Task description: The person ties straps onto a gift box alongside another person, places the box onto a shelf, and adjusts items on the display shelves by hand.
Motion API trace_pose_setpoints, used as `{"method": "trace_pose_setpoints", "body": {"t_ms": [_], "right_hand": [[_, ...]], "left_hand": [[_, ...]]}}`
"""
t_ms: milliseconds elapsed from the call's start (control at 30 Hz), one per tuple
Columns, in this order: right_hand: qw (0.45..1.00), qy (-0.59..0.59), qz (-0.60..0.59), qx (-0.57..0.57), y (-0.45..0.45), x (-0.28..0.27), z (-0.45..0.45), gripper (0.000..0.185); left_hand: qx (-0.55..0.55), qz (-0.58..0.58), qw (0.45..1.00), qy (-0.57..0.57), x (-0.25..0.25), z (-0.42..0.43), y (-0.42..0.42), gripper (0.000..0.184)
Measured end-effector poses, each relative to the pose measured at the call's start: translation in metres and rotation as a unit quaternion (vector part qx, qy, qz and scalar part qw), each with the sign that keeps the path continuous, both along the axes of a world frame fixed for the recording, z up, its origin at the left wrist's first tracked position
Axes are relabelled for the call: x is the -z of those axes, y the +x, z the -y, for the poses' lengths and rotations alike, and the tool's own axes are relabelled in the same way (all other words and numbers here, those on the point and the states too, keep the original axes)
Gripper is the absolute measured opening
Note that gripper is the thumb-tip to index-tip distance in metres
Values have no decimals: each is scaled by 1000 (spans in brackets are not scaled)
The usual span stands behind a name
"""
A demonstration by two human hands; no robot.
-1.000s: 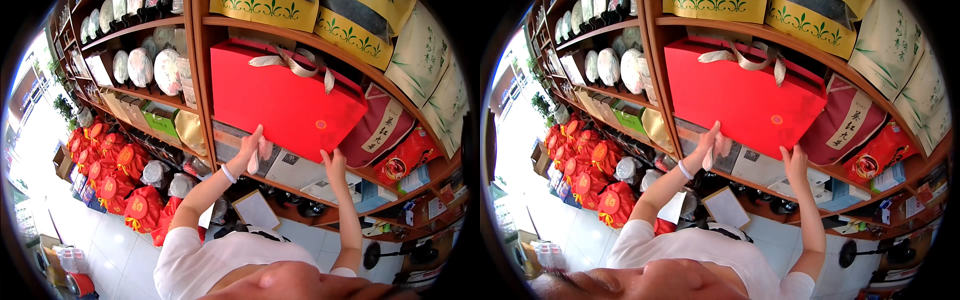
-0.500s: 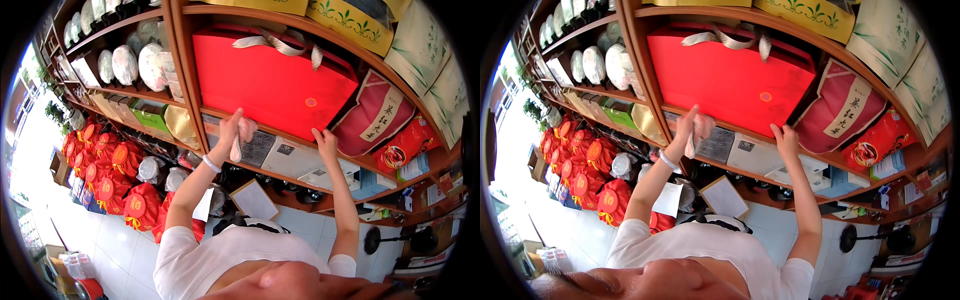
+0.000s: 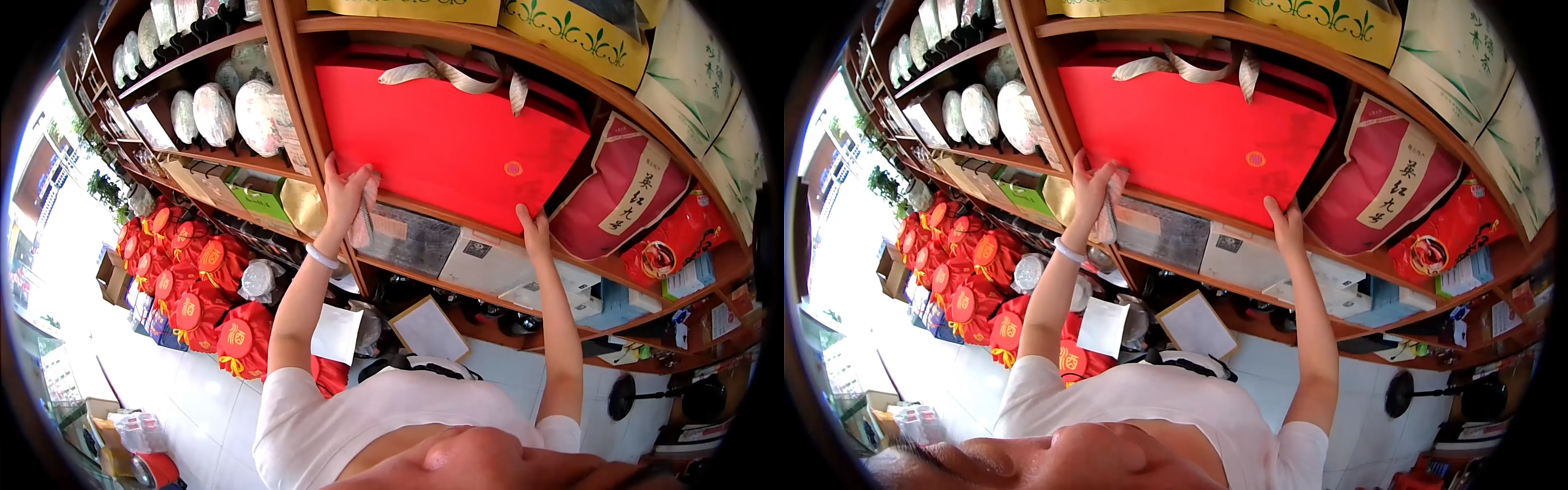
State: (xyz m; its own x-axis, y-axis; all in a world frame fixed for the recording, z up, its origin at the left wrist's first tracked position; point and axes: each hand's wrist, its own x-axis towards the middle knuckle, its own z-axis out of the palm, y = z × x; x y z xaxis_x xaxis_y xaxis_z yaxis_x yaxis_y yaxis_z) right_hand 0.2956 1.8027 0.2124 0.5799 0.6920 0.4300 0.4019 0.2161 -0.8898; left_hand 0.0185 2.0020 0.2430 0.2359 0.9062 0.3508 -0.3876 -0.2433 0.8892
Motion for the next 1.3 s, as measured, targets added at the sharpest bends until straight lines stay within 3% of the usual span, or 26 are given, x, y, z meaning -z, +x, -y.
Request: {"method": "trace_pose_setpoints", "body": {"t_ms": [400, 767, 900, 1067, 1133, 1167, 1200, 1300], "right_hand": [[999, -15, 33, 26, 0, 0, 6, 54], [996, 29, -67, 47, -8, -1, 13, 43], [996, 32, -72, 30, -1, 11, 12, 41], [990, 48, -65, 115, 8, 30, 7, 36], [992, 29, -6, 122, 17, 39, 8, 40], [991, 31, -12, 129, 16, 41, 6, 41], [985, 19, 30, 169, 8, 38, 4, 44], [943, -23, 193, 270, -4, 36, -2, 44]], "left_hand": [[-36, 29, 999, -2, 0, 0, 4, 62], [-37, 1, 999, 0, 9, -8, -5, 62], [52, 29, 998, -19, 4, 6, -9, 56], [130, 53, 990, -13, 14, 15, -4, 49], [140, 74, 987, 18, 26, 23, -9, 42], [117, 28, 992, 34, 46, 23, -12, 34], [160, 105, 981, -17, 44, 39, -18, 31], [115, 7, 986, -119, 101, 59, -52, 22]]}}
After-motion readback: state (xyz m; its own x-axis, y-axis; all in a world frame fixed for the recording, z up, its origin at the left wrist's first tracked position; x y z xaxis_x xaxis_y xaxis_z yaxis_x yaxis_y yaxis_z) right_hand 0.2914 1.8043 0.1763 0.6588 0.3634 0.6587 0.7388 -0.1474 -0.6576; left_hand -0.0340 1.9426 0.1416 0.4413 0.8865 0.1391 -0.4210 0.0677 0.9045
